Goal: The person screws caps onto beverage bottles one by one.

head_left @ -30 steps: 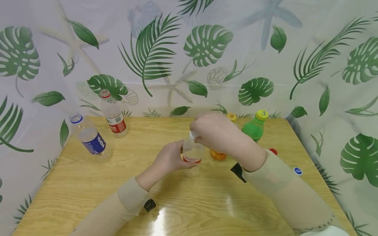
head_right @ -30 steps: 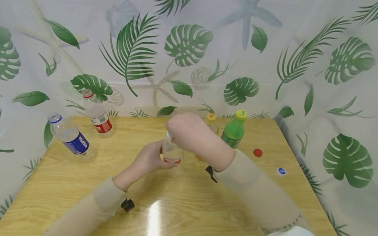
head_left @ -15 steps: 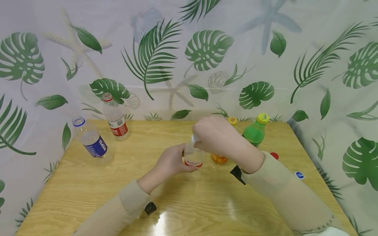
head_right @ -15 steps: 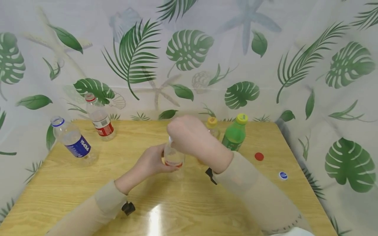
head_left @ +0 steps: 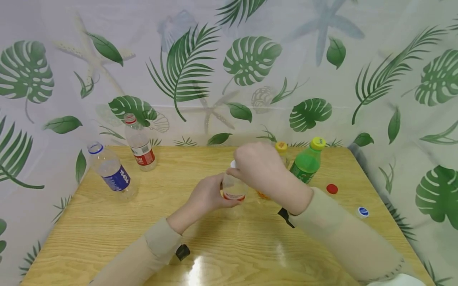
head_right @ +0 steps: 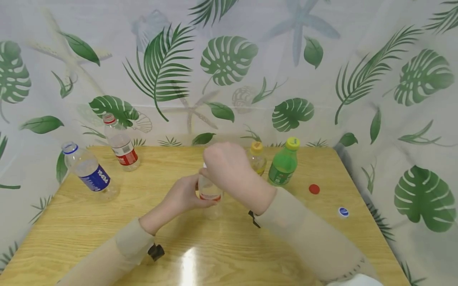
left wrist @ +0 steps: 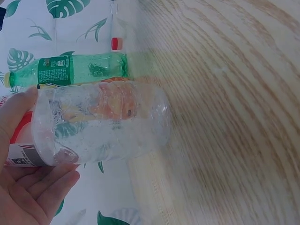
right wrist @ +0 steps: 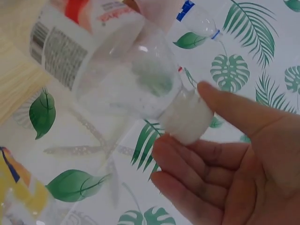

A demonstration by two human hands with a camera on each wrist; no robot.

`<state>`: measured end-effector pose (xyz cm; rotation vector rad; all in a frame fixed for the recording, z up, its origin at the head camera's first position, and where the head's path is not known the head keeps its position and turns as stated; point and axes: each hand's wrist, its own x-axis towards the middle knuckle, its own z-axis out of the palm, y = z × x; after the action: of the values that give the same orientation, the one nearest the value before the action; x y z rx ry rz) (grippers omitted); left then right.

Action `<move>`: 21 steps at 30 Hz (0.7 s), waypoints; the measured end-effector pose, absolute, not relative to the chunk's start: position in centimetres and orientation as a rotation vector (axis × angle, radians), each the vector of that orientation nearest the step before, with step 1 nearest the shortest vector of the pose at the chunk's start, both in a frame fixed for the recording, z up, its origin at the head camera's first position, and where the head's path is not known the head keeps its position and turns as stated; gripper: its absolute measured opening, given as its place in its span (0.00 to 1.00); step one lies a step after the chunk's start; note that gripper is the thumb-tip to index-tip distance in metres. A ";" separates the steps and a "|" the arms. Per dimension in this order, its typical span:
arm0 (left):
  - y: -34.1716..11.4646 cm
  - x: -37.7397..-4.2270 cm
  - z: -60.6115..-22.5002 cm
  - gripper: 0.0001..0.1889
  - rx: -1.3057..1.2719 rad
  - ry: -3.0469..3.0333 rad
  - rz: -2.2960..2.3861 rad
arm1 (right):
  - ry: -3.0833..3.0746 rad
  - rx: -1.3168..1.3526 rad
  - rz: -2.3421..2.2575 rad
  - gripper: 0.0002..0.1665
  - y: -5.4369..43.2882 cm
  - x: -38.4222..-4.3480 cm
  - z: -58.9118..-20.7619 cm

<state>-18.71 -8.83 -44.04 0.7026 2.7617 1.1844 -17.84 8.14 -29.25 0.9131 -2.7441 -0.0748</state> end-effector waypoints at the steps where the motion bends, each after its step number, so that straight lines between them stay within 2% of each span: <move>1: -8.8 -18.7 -44.0 0.25 0.701 2.766 1.177 | -2.754 0.939 -0.067 0.32 8.3 -17.9 -29.1; 6: -8.7 -18.7 -43.8 0.28 0.697 2.774 1.145 | -2.861 1.115 -0.007 0.15 9.2 -18.2 -27.7; 10: -8.8 -18.7 -43.7 0.28 0.679 2.770 1.147 | -2.859 1.263 -0.028 0.20 9.3 -18.6 -27.3; 18: -8.7 -18.6 -43.7 0.28 0.677 2.781 1.139 | -2.805 1.341 0.006 0.10 9.6 -18.9 -27.4; 21: -8.6 -18.5 -43.8 0.27 0.686 2.795 1.136 | -2.808 1.323 0.020 0.13 9.5 -19.1 -27.6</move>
<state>-18.55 -8.65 -43.79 0.6864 2.7954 1.1355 -19.11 9.52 -27.59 1.3228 -2.8081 0.0202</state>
